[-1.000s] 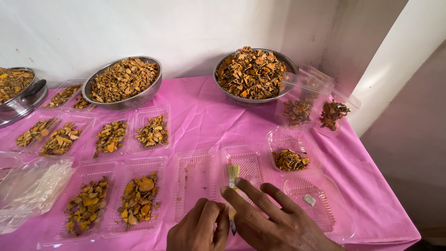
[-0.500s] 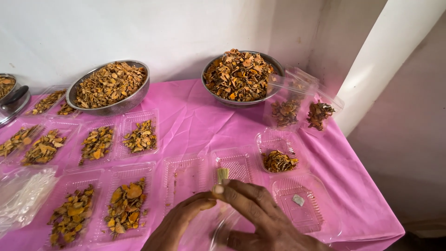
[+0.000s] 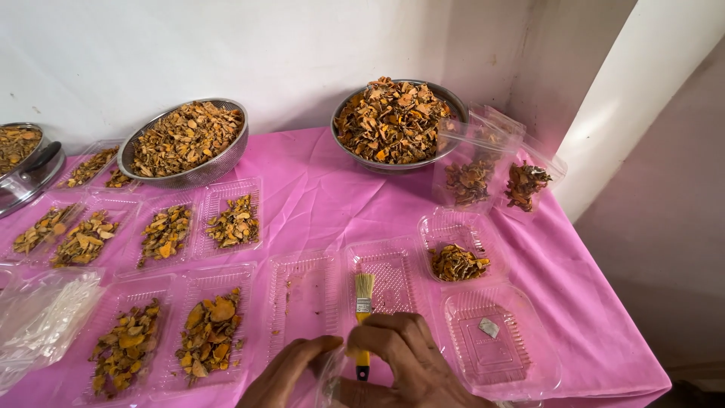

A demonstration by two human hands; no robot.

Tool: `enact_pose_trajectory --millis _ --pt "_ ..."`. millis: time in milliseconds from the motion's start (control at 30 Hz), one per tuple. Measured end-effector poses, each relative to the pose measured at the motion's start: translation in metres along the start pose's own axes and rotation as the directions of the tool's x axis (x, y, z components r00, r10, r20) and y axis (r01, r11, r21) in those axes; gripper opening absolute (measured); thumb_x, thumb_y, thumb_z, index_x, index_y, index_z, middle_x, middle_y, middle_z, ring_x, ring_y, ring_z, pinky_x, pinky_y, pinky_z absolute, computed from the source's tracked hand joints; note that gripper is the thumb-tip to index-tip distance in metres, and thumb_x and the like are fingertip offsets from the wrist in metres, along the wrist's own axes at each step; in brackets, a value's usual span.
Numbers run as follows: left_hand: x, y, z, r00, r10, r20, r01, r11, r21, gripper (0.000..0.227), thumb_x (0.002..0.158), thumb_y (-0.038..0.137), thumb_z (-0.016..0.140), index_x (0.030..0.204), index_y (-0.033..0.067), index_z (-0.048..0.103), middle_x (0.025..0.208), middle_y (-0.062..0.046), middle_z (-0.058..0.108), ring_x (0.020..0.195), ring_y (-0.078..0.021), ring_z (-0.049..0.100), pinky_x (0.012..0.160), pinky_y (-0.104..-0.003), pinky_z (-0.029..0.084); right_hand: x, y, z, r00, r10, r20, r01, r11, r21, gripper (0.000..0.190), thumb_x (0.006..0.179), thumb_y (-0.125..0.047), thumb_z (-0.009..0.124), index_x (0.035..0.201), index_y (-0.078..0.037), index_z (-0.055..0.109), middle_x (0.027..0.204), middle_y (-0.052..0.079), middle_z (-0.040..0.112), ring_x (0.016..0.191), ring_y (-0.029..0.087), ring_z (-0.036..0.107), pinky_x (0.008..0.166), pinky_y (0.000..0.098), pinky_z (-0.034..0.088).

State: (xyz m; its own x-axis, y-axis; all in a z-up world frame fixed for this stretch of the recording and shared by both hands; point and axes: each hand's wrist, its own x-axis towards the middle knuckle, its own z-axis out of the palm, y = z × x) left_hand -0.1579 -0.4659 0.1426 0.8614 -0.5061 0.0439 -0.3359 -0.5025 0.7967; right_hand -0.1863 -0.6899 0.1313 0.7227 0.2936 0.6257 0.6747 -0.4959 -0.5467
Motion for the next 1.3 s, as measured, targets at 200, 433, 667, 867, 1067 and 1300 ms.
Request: enact_pose_trajectory --millis 200,433,667,867,1067,1300 --pt "0.015 -0.012 0.0 0.998 -0.017 0.064 0.014 0.998 0.055 0.057 0.082 0.041 0.054 0.137 0.0281 0.06 0.129 0.008 0.071 0.124 -0.006 0.069 0.106 -0.026 0.048 0.017 -0.009 -0.021 0.913 -0.409 -0.005 0.391 0.877 -0.281 0.017 0.109 -0.017 0.055 0.112 -0.012 0.07 0.118 0.005 0.066 0.088 0.023 0.061 0.075 0.0348 0.048" --pt "0.015 -0.015 0.014 0.998 0.053 -0.04 -0.049 0.995 0.087 0.052 0.086 0.034 0.05 0.135 0.0249 0.063 0.127 0.004 0.071 0.112 -0.0098 0.072 0.097 -0.027 0.053 0.018 -0.014 -0.032 0.954 -0.297 0.051 0.299 0.954 -0.033 0.014 0.103 -0.015 0.066 0.111 -0.005 0.069 0.121 0.015 0.071 0.101 0.025 0.079 0.084 0.0345 0.064" --pt "0.023 -0.024 0.018 0.976 0.208 0.068 -0.213 0.973 0.087 0.07 0.082 0.047 0.071 0.143 0.0186 0.052 0.128 -0.004 0.065 0.117 -0.018 0.067 0.098 -0.034 0.052 0.02 -0.009 -0.042 0.934 -0.281 0.219 0.219 0.938 0.268 0.022 0.107 -0.01 0.052 0.118 0.006 0.063 0.125 0.022 0.068 0.112 0.033 0.075 0.089 0.0369 0.064" --pt "0.029 -0.023 0.026 0.942 0.322 0.1 -0.335 0.924 0.183 0.065 0.082 0.014 0.075 0.143 0.0164 0.051 0.127 -0.005 0.064 0.12 -0.0238 0.059 0.098 -0.04 0.05 0.015 -0.002 -0.035 0.89 -0.313 0.33 0.228 0.935 0.272 0.037 0.114 -0.029 0.042 0.135 -0.003 0.059 0.139 0.019 0.062 0.117 0.038 0.073 0.084 0.042 0.062" --pt "0.022 -0.004 0.026 0.895 0.445 -0.014 -0.42 0.855 0.305 0.07 0.095 0.067 0.047 0.141 0.0147 0.053 0.121 -0.006 0.065 0.109 -0.0262 0.062 0.092 -0.043 0.048 -0.013 0.031 -0.011 0.902 -0.329 0.279 0.285 0.94 0.19 0.035 0.111 -0.025 0.046 0.119 0.0 0.069 0.14 0.026 0.062 0.118 0.044 0.07 0.094 0.0472 0.059" --pt "0.027 0.021 0.035 0.633 0.72 -0.285 -0.402 0.62 0.673 0.027 0.105 0.027 0.043 0.114 0.011 0.063 0.09 -0.003 0.063 0.079 -0.0231 0.062 0.087 -0.042 0.051 -0.04 0.048 0.001 0.919 -0.305 0.25 0.324 0.945 -0.04 0.032 0.11 -0.019 0.054 0.139 -0.011 0.065 0.122 0.014 0.07 0.107 0.032 0.072 0.093 0.0423 0.058"
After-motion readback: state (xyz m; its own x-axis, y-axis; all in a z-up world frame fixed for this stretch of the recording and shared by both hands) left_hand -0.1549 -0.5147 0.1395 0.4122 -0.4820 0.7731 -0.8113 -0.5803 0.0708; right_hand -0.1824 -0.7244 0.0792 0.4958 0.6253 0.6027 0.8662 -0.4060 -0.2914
